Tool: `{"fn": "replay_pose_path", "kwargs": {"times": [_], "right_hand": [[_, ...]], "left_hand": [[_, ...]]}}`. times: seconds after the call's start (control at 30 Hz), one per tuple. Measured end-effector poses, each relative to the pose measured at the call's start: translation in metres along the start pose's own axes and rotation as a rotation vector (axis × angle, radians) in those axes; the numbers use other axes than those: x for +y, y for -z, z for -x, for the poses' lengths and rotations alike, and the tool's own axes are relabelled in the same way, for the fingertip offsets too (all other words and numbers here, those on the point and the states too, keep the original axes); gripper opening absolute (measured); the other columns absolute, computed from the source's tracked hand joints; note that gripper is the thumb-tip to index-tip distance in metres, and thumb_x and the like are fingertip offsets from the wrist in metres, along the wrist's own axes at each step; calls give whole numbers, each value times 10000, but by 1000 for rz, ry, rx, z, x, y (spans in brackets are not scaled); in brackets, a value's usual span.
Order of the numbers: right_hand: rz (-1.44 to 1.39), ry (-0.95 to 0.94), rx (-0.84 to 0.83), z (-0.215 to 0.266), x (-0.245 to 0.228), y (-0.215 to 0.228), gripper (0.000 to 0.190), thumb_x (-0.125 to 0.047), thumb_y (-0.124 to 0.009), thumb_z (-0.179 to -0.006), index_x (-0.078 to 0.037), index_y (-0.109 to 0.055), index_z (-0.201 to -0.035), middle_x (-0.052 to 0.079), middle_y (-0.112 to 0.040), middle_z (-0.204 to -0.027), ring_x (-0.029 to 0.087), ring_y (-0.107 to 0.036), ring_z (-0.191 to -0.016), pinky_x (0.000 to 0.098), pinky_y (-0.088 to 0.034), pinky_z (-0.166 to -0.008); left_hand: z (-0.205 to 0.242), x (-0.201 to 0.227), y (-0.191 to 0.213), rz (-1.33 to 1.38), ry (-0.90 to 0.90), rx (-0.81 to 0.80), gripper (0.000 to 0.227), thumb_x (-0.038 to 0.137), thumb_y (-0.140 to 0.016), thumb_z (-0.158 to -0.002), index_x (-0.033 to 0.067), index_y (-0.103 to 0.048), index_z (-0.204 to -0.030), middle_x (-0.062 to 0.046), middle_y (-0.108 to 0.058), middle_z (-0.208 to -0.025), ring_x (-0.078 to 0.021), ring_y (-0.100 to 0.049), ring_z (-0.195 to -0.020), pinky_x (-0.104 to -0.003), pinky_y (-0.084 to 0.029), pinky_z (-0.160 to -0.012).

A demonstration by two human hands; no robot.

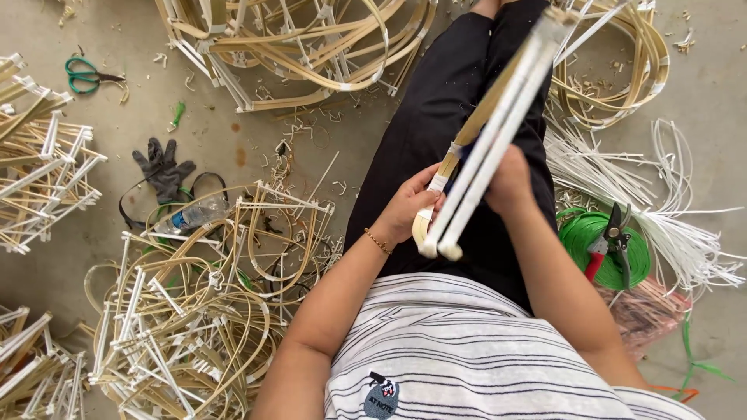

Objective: Assembling white plastic-coated components onto bamboo frames and trimming excess materials using hand shears.

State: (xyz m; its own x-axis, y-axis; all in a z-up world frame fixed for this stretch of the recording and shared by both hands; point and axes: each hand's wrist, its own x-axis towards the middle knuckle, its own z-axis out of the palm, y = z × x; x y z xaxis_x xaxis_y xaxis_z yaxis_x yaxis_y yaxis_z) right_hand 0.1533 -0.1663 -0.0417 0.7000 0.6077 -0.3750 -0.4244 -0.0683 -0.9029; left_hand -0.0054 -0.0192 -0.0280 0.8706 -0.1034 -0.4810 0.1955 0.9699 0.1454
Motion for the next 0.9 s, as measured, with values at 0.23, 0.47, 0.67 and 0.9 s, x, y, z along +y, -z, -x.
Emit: {"fn": "replay_pose_path", "kwargs": {"times": [0.23, 0.47, 0.67, 0.9], "right_hand": [[354, -31, -98, 15, -34, -27, 185, -173, -685, -951, -116, -713, -1125, 23, -708, -870, 118, -625, -716, 271, -479, -638], [758, 529, 204, 9, -59, -55, 185, -188, -691, -1078, -4, -703, -1100, 172, -696, -926, 222, -707, -846, 346, -531, -745], [587, 375, 86, 5, -103, -46, 216, -139, -695, -1035, -21, -675, -1215, 79, -717, -1082, 154, -665, -977, 308, -528, -876], [209, -15, 2, 13, -35, -33, 262, -107, -752, -949, -52, -677, -1194, 25, -708, -1086, 114, -677, -976, 282, -549, -865]], "left_hand": [[-3, 3, -6, -113, -26, 114, 428, 108, -566, -972, 35, -496, -1388, -53, -657, -887, -111, -656, -689, -257, -561, -546], [-1, 15, -14, -375, -55, 12, 403, 214, -599, -1014, 52, -474, -1362, -57, -616, -812, -137, -581, -545, -307, -542, -487], [-16, 8, 32, -376, 42, -185, 649, 160, -586, -1000, 28, -317, -1576, -88, -639, -798, -132, -582, -530, -314, -547, -495], [-13, -3, 22, -225, 62, 71, 589, -6, -595, -1037, -71, -426, -1597, -88, -740, -1082, -112, -705, -831, -257, -585, -747]]}}
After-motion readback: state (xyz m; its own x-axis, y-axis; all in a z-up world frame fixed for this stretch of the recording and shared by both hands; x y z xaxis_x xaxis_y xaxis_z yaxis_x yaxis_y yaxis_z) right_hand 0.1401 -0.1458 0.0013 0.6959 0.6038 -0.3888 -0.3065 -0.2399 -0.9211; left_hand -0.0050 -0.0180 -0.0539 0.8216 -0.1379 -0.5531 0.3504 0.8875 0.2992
